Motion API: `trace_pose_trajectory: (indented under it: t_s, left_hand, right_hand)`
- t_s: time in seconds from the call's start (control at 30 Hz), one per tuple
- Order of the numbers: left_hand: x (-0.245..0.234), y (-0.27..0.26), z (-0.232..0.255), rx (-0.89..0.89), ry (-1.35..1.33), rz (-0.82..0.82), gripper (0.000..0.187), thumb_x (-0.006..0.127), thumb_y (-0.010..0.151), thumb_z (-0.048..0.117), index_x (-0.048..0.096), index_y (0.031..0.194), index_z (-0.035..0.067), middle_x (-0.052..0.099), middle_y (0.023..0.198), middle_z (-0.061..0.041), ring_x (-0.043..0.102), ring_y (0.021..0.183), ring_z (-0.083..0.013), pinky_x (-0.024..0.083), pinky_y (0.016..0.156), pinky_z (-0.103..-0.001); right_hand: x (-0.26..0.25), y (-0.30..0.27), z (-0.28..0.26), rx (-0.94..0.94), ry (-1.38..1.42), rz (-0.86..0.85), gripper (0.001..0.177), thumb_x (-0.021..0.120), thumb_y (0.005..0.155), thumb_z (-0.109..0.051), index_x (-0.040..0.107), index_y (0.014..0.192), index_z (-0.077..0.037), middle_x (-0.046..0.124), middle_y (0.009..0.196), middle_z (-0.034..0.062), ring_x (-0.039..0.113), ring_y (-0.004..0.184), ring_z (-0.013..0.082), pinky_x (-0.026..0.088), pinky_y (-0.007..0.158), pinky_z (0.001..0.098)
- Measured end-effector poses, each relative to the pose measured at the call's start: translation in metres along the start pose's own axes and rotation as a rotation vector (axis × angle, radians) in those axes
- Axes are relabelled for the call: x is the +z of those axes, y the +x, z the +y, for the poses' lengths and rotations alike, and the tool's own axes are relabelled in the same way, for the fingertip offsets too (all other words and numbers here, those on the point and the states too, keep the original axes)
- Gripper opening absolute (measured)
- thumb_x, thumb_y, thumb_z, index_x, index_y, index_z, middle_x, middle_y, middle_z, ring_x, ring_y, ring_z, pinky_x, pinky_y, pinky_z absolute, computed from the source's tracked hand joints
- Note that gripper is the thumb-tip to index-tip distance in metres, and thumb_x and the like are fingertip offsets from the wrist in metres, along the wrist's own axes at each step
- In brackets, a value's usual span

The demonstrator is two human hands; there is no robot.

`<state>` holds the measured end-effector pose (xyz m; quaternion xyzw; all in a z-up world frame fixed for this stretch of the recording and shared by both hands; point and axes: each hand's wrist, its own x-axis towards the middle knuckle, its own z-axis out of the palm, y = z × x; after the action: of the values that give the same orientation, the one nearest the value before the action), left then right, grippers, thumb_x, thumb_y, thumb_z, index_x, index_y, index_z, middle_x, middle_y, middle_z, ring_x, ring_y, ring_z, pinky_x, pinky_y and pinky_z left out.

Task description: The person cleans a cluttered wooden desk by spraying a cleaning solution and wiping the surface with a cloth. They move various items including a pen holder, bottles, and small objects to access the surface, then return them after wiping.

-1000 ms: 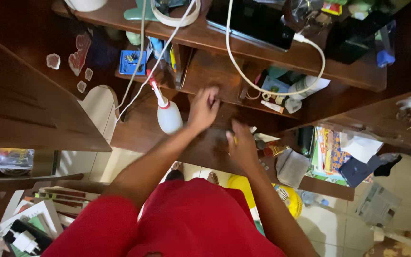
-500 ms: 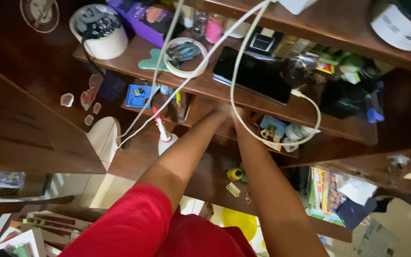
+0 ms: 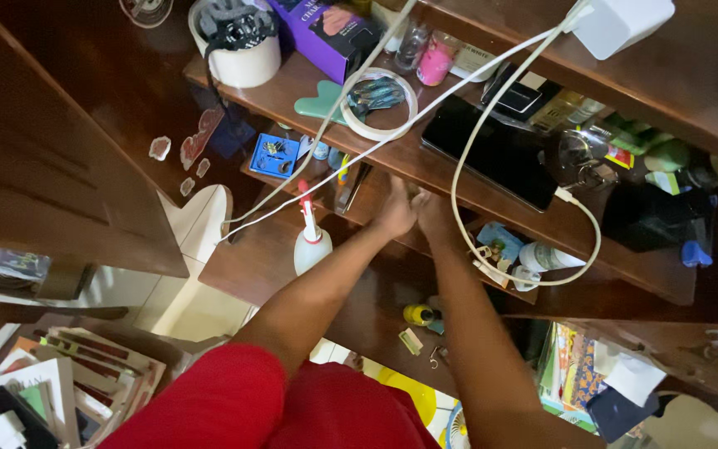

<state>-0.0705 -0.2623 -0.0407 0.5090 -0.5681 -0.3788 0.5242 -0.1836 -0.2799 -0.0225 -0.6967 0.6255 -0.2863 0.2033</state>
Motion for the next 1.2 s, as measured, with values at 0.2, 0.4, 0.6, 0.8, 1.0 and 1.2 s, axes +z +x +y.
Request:
trace_pose_trajectory:
  t_s: [0.2, 0.4, 0.6, 0.8, 1.0, 1.2]
  left_hand:
    - [-0.047, -0.068, 0.018, -0.153, 0.049, -0.051, 0.062, 0.064, 0.098, 0.022, 0.028, 0.145, 0.002, 0.062, 0.125, -0.029, 0.065, 0.114, -0.0430, 0.051, 0.096, -0.049]
    - [-0.097, -0.148, 0.027, -0.267, -0.370, -0.119, 0.043, 0.053, 0.109, 0.017, 0.039, 0.147, 0.003, 0.058, 0.113, -0.016, 0.062, 0.101, -0.0257, 0.052, 0.088, -0.041]
    - [-0.164, -0.195, 0.093, -0.324, -0.792, -0.189, 0.044, 0.048, 0.109, 0.016, 0.040, 0.151, 0.005, 0.062, 0.121, -0.007, 0.063, 0.111, -0.0152, 0.052, 0.097, -0.033]
    - [-0.206, -0.216, 0.142, -0.310, -0.889, -0.127, 0.047, 0.048, 0.108, 0.018, 0.038, 0.153, 0.007, 0.062, 0.121, -0.006, 0.064, 0.113, -0.0152, 0.053, 0.099, -0.033]
    - [-0.231, -0.248, 0.120, -0.259, -0.525, 0.078, 0.038, 0.057, 0.106, 0.019, 0.049, 0.141, 0.005, 0.062, 0.118, -0.004, 0.060, 0.109, -0.0110, 0.052, 0.094, -0.029]
    - [-0.275, -0.294, 0.047, -0.415, 0.035, 0.240, 0.036, 0.070, 0.096, 0.024, 0.058, 0.125, 0.007, 0.073, 0.100, -0.010, 0.072, 0.089, -0.0179, 0.058, 0.079, -0.033]
  right_hand:
    - [-0.039, -0.062, -0.047, -0.092, 0.043, -0.050, 0.040, 0.054, 0.102, -0.021, 0.051, 0.137, -0.001, 0.067, 0.113, 0.0244, 0.066, 0.095, 0.0410, 0.050, 0.079, 0.0489]
    - [-0.059, -0.122, -0.064, 0.100, 0.826, -0.307, 0.034, 0.041, 0.112, -0.017, 0.053, 0.137, 0.001, 0.068, 0.120, 0.0171, 0.066, 0.108, 0.0276, 0.052, 0.095, 0.0391]
    - [-0.080, -0.177, -0.131, 0.390, 1.321, -0.498, 0.046, 0.031, 0.110, -0.026, 0.044, 0.143, 0.002, 0.067, 0.112, 0.0183, 0.067, 0.103, 0.0279, 0.055, 0.093, 0.0418]
    - [-0.084, -0.198, -0.182, 0.273, 1.378, -0.559, 0.046, 0.034, 0.112, -0.025, 0.045, 0.145, 0.005, 0.067, 0.113, 0.0195, 0.066, 0.105, 0.0273, 0.054, 0.096, 0.0425]
    - [-0.034, -0.210, -0.185, 0.364, 1.389, -0.673, 0.043, 0.039, 0.111, -0.024, 0.047, 0.145, 0.002, 0.066, 0.113, 0.0167, 0.065, 0.104, 0.0270, 0.054, 0.094, 0.0429]
    - [0.026, -0.240, -0.156, 0.481, 1.281, -0.831, 0.039, 0.049, 0.103, -0.018, 0.049, 0.138, -0.002, 0.065, 0.122, 0.0151, 0.066, 0.112, 0.0254, 0.056, 0.096, 0.0441]
